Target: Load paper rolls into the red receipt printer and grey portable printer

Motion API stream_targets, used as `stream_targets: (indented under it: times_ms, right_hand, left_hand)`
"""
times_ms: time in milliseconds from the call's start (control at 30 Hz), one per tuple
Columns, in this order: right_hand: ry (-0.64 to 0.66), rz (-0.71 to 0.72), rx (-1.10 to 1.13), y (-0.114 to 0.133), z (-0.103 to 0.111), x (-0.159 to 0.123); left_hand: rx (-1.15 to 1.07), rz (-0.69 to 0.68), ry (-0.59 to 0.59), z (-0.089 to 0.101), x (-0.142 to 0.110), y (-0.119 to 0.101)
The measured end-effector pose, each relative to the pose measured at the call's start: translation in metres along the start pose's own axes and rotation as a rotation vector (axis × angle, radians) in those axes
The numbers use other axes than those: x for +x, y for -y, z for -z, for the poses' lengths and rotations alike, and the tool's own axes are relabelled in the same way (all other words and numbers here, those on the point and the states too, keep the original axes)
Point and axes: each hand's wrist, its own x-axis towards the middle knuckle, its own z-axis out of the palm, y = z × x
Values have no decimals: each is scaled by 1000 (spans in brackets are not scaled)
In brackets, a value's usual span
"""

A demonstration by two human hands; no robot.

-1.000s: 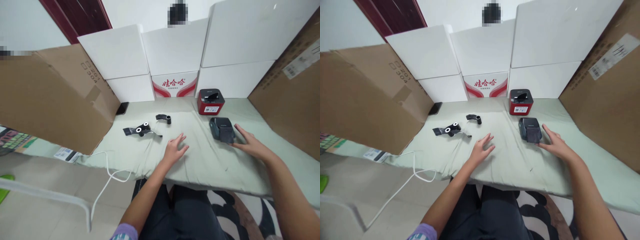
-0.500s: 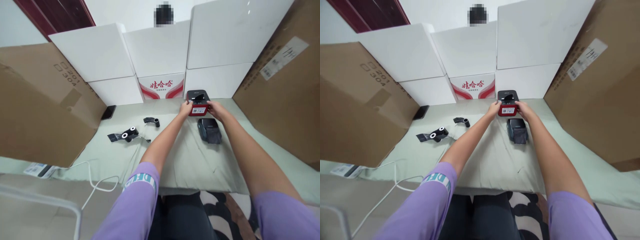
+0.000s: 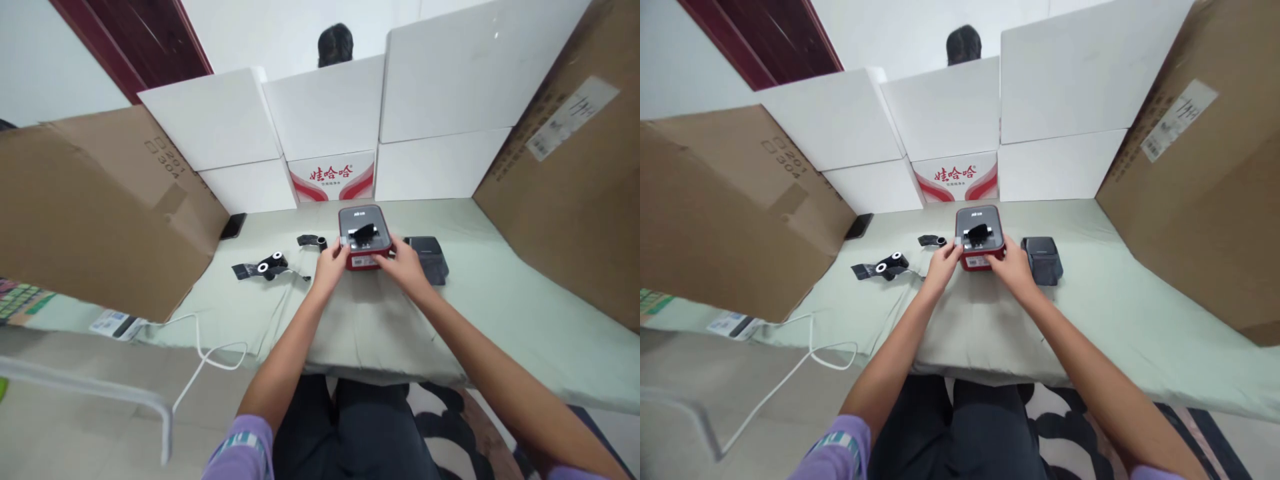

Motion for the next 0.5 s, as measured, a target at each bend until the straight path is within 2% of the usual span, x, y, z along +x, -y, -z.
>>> stream_targets:
  times_ms: [133,267,367,500]
  right_hand:
    - [12,-70,51,4,-15,-53]
    - [62,-112,123,5,-17,-77]
    - [-3,-178,216,3,-15,-67]
    - [-133,-208,397,-13,-23,-14]
  left_hand:
    - [51,23,-3,20,-56,3]
    - [-19,37,11,26,-78,6]
    - [-53,60,-40,27,-69,10]
    - [-138,145,-79,24,-38,18]
